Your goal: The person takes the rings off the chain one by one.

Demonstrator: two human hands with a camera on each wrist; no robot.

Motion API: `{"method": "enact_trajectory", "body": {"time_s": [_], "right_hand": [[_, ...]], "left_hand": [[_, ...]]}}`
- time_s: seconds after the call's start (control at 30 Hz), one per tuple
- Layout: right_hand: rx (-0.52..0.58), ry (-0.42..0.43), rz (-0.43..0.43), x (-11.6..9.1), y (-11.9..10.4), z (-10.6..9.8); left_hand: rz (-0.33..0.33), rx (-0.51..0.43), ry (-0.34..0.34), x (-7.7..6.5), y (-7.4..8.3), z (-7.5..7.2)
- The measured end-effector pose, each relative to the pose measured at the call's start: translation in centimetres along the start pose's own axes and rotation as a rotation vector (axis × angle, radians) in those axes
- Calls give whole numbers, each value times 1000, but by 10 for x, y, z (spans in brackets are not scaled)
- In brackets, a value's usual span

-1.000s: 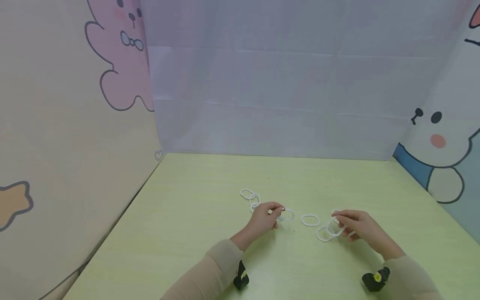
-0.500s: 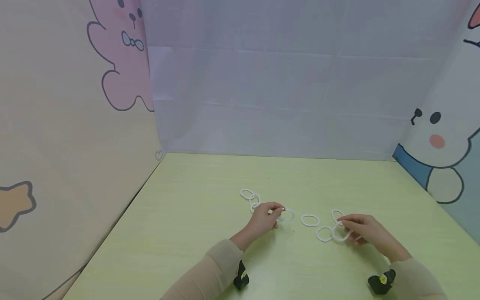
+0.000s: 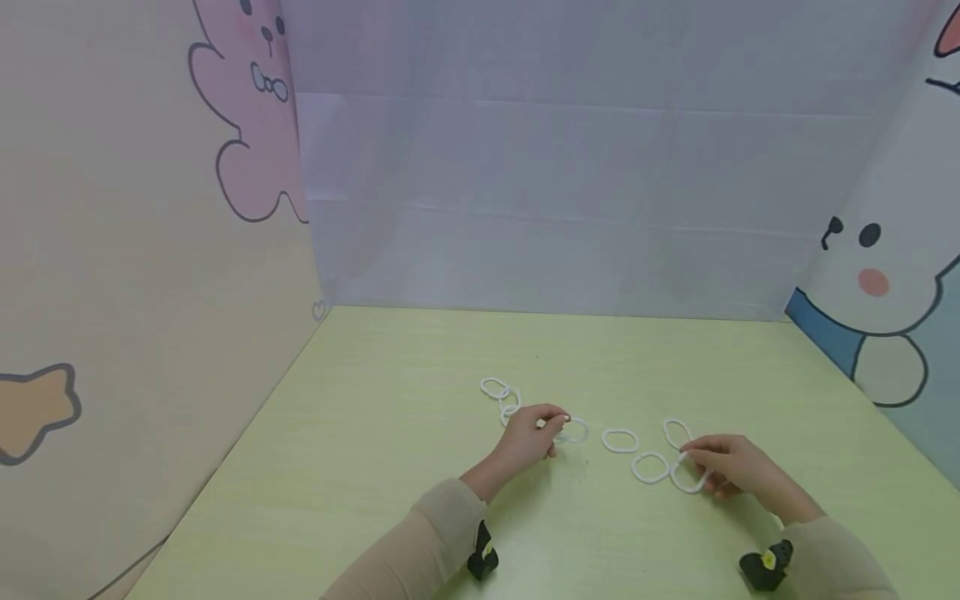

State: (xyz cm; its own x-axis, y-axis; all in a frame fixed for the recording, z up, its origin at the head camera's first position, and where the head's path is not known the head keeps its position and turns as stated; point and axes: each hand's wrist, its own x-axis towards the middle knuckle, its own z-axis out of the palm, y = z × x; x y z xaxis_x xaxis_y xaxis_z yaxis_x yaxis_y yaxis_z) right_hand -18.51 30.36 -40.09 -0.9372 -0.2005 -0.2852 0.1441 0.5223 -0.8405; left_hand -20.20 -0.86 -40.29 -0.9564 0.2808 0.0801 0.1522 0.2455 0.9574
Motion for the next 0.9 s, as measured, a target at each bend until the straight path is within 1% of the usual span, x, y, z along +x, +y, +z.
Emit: {"method": "enact_trajectory", "body": {"time_s": [0.13, 0.27, 0.43, 0.57, 0.77, 0.9], "right_hand": [[-33, 35, 21, 0, 0, 2], [-65, 72, 20, -1, 0, 3], [-94, 92, 16, 0, -2, 2], [-138, 108, 22, 0, -3, 2], [-164, 113, 46, 3, -6, 2], [-173, 96, 18, 4, -8, 1]], "left_hand": [[6, 1, -2, -1, 1, 0], [12, -1, -5, -2, 1, -1], [15, 6, -13, 0, 2, -3], [7, 12, -13, 3, 3, -4], [-7, 17, -16, 6, 7, -6], [-11, 26, -19, 8, 8, -8]]}}
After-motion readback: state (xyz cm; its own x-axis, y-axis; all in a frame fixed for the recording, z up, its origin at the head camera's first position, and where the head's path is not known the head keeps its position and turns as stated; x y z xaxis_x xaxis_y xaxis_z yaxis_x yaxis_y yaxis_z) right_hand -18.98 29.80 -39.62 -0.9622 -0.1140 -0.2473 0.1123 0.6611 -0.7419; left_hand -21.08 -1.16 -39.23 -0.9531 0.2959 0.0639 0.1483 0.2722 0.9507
